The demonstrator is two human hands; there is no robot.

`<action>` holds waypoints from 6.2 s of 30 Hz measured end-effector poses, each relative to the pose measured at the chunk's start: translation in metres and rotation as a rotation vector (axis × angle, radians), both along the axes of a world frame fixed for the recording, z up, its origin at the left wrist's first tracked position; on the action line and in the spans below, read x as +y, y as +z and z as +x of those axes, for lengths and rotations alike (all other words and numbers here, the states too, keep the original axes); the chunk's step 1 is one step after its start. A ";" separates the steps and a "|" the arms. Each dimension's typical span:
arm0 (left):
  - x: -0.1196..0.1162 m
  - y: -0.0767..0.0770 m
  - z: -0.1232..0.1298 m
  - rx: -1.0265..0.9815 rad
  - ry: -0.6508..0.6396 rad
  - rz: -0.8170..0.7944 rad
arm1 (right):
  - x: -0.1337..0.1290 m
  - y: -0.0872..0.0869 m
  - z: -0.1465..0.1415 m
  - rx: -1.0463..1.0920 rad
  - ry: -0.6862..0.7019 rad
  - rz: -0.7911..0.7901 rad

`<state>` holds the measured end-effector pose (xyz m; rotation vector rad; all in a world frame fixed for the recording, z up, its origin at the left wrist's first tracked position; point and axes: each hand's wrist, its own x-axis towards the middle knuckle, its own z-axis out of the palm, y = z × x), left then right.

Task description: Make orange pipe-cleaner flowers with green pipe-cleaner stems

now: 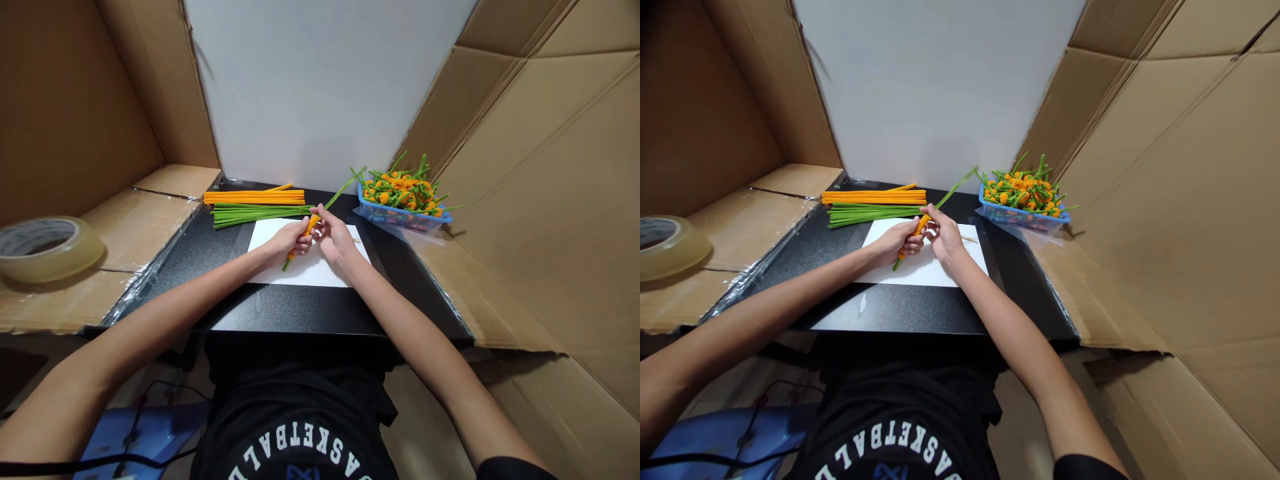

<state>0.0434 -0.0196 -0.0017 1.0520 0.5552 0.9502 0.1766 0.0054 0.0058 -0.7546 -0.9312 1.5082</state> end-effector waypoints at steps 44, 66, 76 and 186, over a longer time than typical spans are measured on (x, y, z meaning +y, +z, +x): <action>0.013 0.009 -0.022 -0.004 0.425 0.277 | 0.029 0.014 0.047 -0.017 -0.585 -0.022; 0.023 -0.013 -0.015 0.096 0.543 0.292 | -0.010 0.005 -0.002 -0.147 -0.109 -0.035; 0.023 -0.014 -0.015 0.075 0.586 0.256 | -0.006 -0.003 -0.002 -0.096 -0.155 -0.061; 0.024 -0.006 -0.037 1.083 0.382 0.824 | -0.006 0.010 0.025 -1.316 -0.535 0.752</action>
